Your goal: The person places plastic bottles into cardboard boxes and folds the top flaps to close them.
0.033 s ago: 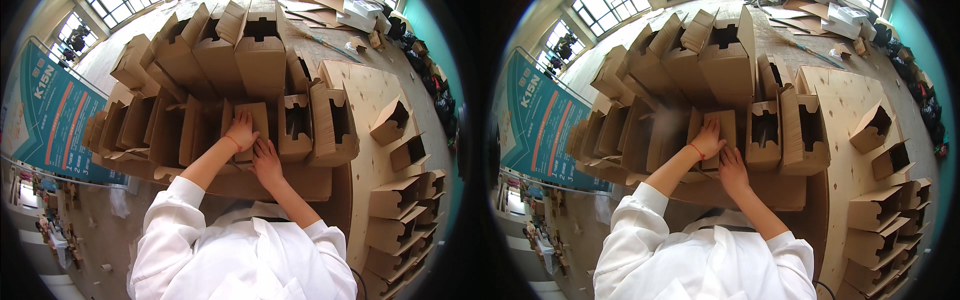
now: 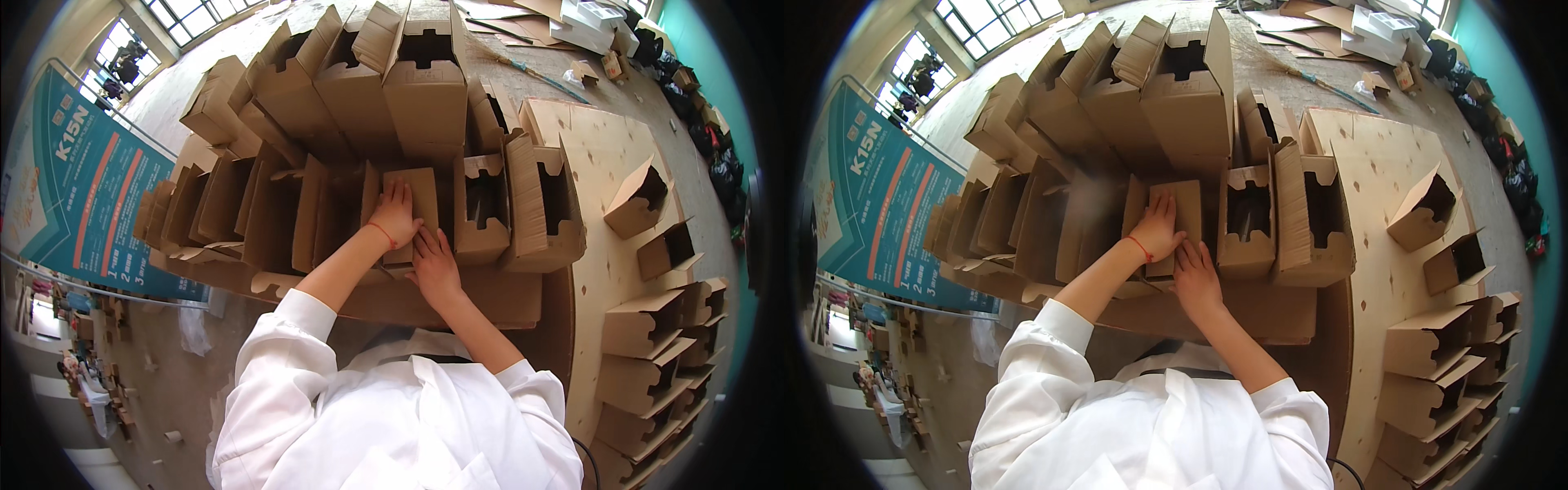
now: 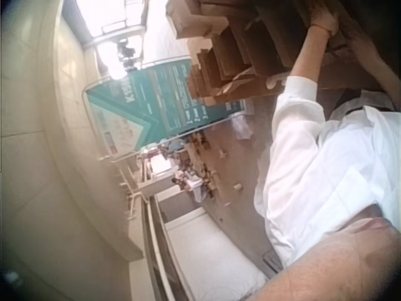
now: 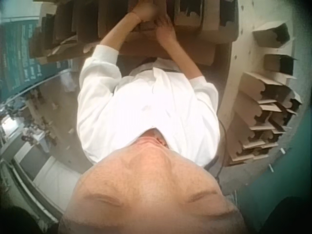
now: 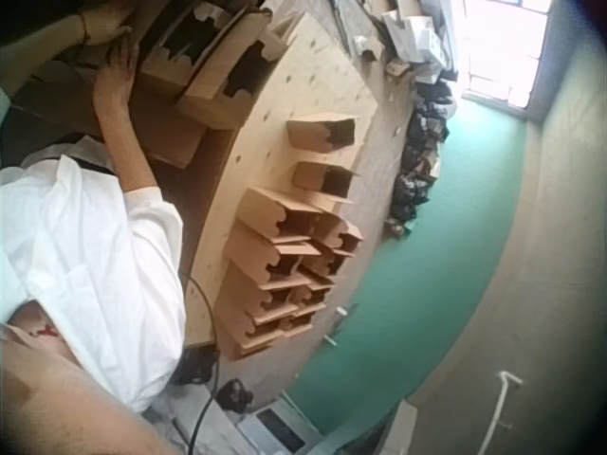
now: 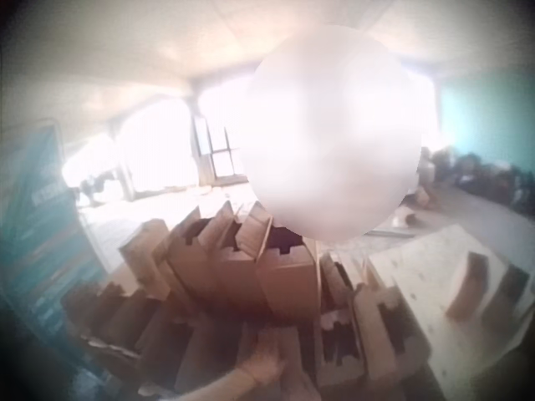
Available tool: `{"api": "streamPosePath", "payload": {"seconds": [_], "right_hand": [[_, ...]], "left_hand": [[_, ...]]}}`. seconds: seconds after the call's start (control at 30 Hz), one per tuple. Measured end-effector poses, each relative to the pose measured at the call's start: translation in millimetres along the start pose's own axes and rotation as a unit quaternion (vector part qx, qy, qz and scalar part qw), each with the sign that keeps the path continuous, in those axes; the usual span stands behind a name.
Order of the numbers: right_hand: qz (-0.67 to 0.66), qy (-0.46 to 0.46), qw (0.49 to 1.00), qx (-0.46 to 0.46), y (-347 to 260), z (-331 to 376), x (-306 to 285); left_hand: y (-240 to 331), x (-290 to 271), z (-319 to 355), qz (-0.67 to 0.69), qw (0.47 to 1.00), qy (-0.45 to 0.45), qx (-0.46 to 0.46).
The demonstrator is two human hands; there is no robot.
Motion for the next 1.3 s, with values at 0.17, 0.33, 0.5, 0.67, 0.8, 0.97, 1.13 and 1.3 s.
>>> {"api": "streamPosePath", "payload": {"seconds": [0.17, 0.33, 0.5, 0.67, 0.8, 0.97, 1.13, 1.3], "right_hand": [[-0.045, 0.042, 0.998, 0.010, 4.1, 4.5, 2.5], [-0.084, 0.133, 0.987, 0.024, 8.1, 22.4, 1.0], [-0.094, 0.196, 0.976, 0.016, 3.5, 32.6, -17.1], [-0.071, 0.216, 0.972, 0.058, 11.0, 24.6, -25.7], [-0.087, 0.215, 0.970, 0.065, 13.6, 22.3, -20.7], [-0.104, 0.216, 0.970, 0.048, 5.4, 19.4, -21.9], [-0.055, 0.214, 0.974, 0.050, 13.0, 9.2, -28.1], [-0.047, 0.191, 0.979, 0.059, 14.4, 7.9, -23.8]], "left_hand": [[16.3, 8.5, 11.9, -0.014, 0.999, 0.015, -0.030], [43.7, 1.1, 43.7, 0.113, 0.986, 0.114, -0.050], [29.8, 20.7, 46.3, 0.126, 0.948, 0.292, -0.019], [43.5, 8.3, 18.6, 0.168, 0.941, 0.294, -0.024], [36.0, 9.7, 17.7, 0.181, 0.928, 0.323, -0.048], [26.9, 25.4, 38.4, 0.159, 0.951, 0.247, -0.092], [26.5, 20.3, 34.2, 0.266, 0.916, 0.287, -0.085], [29.0, 26.5, 26.4, 0.191, 0.918, 0.343, -0.052]]}}
Point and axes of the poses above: each hand's wrist, its own z-axis away from the middle knuckle, its own x-axis out of the palm, y = z × x, the point moved 5 cm from there along -z, towards the middle knuckle, and after that the axes turned 8 degrees about x, right-handed, at the moved point
